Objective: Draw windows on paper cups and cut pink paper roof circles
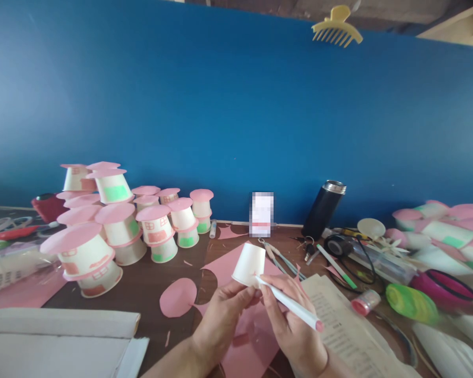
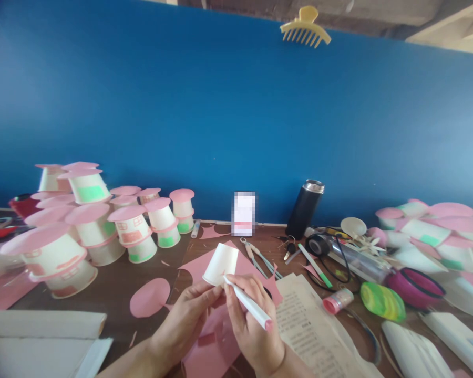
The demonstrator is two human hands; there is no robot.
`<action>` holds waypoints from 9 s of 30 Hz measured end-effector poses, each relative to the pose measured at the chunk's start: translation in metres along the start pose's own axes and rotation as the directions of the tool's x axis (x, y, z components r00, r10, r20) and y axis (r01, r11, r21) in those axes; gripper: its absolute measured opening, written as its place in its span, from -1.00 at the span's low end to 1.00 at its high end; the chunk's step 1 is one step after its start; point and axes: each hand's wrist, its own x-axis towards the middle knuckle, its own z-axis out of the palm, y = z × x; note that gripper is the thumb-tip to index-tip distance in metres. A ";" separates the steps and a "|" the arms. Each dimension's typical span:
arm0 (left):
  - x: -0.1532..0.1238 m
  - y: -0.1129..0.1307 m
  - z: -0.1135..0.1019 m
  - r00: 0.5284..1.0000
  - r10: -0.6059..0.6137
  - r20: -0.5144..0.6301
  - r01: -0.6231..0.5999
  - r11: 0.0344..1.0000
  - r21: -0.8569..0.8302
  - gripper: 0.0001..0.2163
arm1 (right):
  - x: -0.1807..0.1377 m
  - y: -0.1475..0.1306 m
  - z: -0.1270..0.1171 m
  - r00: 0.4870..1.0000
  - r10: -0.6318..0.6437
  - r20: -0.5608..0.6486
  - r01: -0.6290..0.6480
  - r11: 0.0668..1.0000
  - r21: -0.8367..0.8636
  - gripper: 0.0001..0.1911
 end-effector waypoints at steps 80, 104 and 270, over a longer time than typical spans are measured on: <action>0.005 0.006 0.000 0.984 -0.115 -0.139 0.030 0.863 -0.505 -0.86 | -0.002 0.007 0.005 1.000 0.002 -0.023 -0.005 0.990 -0.141 -0.72; 0.001 -0.002 0.000 0.997 -0.045 -0.060 0.017 0.915 -0.404 -0.90 | -0.006 0.010 0.007 0.984 -0.005 0.178 0.034 0.986 -0.160 -0.73; -0.007 0.015 0.008 0.978 0.158 -0.134 -0.099 0.925 0.367 -0.69 | -0.005 0.002 0.000 0.982 0.178 0.069 -0.180 0.983 0.025 -0.88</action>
